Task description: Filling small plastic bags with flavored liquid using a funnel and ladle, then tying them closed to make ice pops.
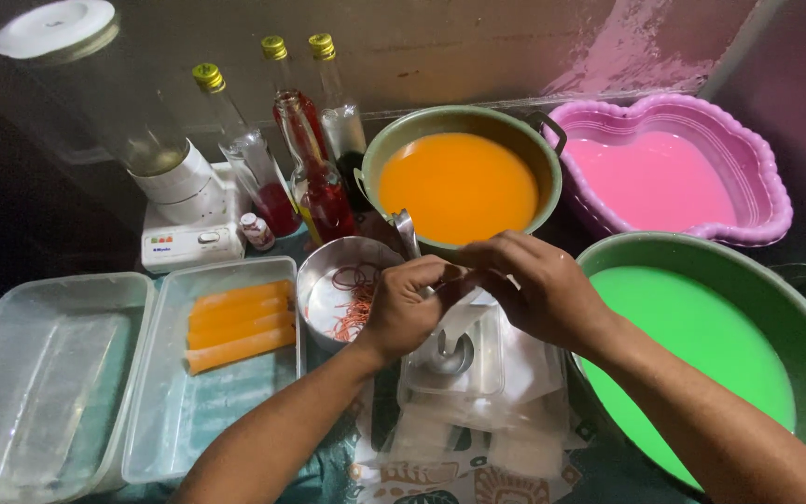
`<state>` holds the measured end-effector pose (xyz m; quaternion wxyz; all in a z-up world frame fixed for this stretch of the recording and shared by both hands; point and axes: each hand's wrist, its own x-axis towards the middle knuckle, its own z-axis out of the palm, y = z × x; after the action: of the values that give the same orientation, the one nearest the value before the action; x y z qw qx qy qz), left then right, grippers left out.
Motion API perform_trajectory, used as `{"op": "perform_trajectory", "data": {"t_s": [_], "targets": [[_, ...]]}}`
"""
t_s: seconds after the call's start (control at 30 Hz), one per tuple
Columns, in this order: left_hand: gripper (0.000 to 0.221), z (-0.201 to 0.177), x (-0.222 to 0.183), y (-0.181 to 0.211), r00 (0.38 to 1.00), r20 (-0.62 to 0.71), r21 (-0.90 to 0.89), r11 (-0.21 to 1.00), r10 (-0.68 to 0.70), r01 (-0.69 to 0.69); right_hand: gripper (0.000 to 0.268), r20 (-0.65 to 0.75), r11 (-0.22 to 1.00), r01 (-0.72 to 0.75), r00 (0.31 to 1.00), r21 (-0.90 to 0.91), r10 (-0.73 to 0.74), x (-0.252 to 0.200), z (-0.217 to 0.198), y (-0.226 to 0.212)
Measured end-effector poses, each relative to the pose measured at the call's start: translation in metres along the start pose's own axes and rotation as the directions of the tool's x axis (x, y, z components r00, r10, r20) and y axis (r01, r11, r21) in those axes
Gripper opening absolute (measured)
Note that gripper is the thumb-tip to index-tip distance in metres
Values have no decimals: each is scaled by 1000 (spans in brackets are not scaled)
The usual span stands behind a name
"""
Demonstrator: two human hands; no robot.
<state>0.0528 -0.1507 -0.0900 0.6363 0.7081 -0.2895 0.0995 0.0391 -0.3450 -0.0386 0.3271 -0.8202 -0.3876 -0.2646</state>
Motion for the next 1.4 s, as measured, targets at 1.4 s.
{"op": "perform_trajectory", "data": {"t_s": [1.4], "targets": [[16,-3,-22,-43,988,-108,-306,949,-110,72,12,-312,975,-159,929,154,201,-28,-58,4]]}}
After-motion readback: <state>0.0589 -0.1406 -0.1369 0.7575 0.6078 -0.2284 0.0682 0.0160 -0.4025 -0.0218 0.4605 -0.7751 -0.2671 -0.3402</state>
